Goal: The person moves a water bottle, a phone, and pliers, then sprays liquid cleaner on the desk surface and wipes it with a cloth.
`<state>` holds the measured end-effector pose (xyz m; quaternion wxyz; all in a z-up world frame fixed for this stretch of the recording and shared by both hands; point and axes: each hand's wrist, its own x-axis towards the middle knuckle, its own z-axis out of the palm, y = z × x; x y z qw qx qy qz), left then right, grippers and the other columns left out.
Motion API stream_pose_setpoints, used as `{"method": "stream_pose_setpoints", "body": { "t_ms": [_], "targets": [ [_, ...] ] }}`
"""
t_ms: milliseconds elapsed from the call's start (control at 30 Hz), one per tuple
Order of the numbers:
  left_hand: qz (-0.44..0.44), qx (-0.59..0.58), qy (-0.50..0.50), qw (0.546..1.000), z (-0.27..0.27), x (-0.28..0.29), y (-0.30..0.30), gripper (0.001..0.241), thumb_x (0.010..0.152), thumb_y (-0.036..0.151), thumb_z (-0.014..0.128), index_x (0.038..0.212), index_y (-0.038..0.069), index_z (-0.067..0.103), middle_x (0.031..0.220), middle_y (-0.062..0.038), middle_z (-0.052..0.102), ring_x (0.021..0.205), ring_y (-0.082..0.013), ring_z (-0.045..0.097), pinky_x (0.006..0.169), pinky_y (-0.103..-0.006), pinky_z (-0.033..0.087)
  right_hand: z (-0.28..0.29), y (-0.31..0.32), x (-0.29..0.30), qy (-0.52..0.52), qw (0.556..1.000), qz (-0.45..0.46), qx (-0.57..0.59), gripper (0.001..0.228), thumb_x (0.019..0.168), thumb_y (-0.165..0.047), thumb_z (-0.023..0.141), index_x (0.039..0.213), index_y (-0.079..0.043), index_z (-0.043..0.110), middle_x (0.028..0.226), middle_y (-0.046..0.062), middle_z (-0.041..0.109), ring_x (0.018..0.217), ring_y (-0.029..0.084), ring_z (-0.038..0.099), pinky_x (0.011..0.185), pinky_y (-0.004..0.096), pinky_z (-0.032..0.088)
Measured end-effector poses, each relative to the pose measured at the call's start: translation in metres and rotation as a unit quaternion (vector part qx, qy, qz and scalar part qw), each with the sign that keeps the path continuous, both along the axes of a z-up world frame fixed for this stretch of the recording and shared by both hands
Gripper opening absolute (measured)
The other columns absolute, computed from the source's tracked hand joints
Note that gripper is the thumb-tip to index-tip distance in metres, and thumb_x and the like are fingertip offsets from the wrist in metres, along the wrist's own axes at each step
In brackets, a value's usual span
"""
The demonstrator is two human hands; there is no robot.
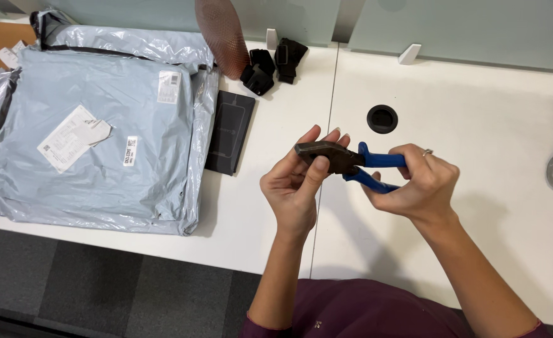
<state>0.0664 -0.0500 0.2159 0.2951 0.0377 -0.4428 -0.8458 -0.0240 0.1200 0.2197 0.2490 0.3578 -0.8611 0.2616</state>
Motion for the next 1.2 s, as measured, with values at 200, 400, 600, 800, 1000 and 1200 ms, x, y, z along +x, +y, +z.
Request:
{"method": "stream_pose_setpoints", "body": {
  "t_ms": [200,400,600,800,1000,1200],
  "targets": [
    [-0.003,-0.014,0.019,1.000,-0.004,-0.002,-0.004,0.046,0.099,0.004,0.072,0.140,-0.010,0.055,0.126,-0.028,0.070,0.122,-0.0384,0.069,0.110,-0.0502,0.059,0.002,-0.006,0.009,-0.081,0.997,-0.001,0.017,0.040,0.059,-0.026,0.089,0.077,-0.007,0.059,0.061,0.004,0.063,0.053,0.016,0.062,0.049,0.027,0.047],
    [-0.004,0.030,-0.063,0.998,-0.029,-0.008,-0.005,0.044,0.096,0.006,0.071,0.136,-0.008,0.058,0.127,-0.022,0.070,0.123,-0.0297,0.069,0.106,-0.0424,0.059,-0.004,-0.019,0.016,-0.169,0.983,-0.028,0.060,0.047,0.057,-0.035,0.090,0.082,-0.007,0.061,0.070,0.005,0.069,0.063,0.017,0.070,0.057,0.030,0.055],
    [-0.068,0.046,-0.237,0.968,-0.082,-0.004,-0.009,0.041,0.106,0.028,0.063,0.121,-0.009,0.073,0.107,-0.014,0.076,0.098,-0.0160,0.072,0.090,-0.0267,0.060,-0.047,-0.053,0.012,-0.390,0.913,-0.076,0.091,0.051,0.055,-0.041,0.090,0.083,-0.007,0.064,0.070,0.008,0.069,0.061,0.020,0.069,0.058,0.033,0.054],
    [-0.053,0.021,-0.355,0.933,-0.128,0.007,-0.034,0.040,0.098,0.030,0.067,0.116,-0.005,0.073,0.097,-0.013,0.077,0.085,-0.0150,0.073,0.077,-0.0284,0.060,-0.118,-0.093,0.013,-0.601,0.794,-0.023,-0.082,0.048,0.064,-0.025,0.088,0.098,-0.003,0.062,0.072,0.002,0.060,0.064,0.011,0.057,0.053,0.029,0.049],
    [-0.050,0.007,-0.396,0.917,-0.169,0.005,-0.097,0.032,0.096,0.020,0.070,0.111,-0.008,0.072,0.097,-0.014,0.078,0.084,-0.0178,0.075,0.070,-0.0289,0.059,-0.178,-0.146,0.025,-0.618,0.778,0.011,-0.114,0.042,0.078,-0.016,0.080,0.111,-0.002,0.058,0.075,0.000,0.055,0.066,0.010,0.056,0.057,0.028,0.050],
    [0.047,-0.236,-0.476,0.846,-0.191,0.009,-0.168,0.028,0.097,0.017,0.064,0.111,-0.006,0.071,0.086,-0.011,0.078,0.074,-0.0150,0.076,0.064,-0.0289,0.061,-0.204,-0.206,0.019,-0.772,0.608,0.112,-0.146,0.033,0.097,-0.013,0.055,0.129,-0.005,0.049,0.088,0.012,0.065,0.078,0.020,0.067,0.068,0.032,0.058]
  ]
}}
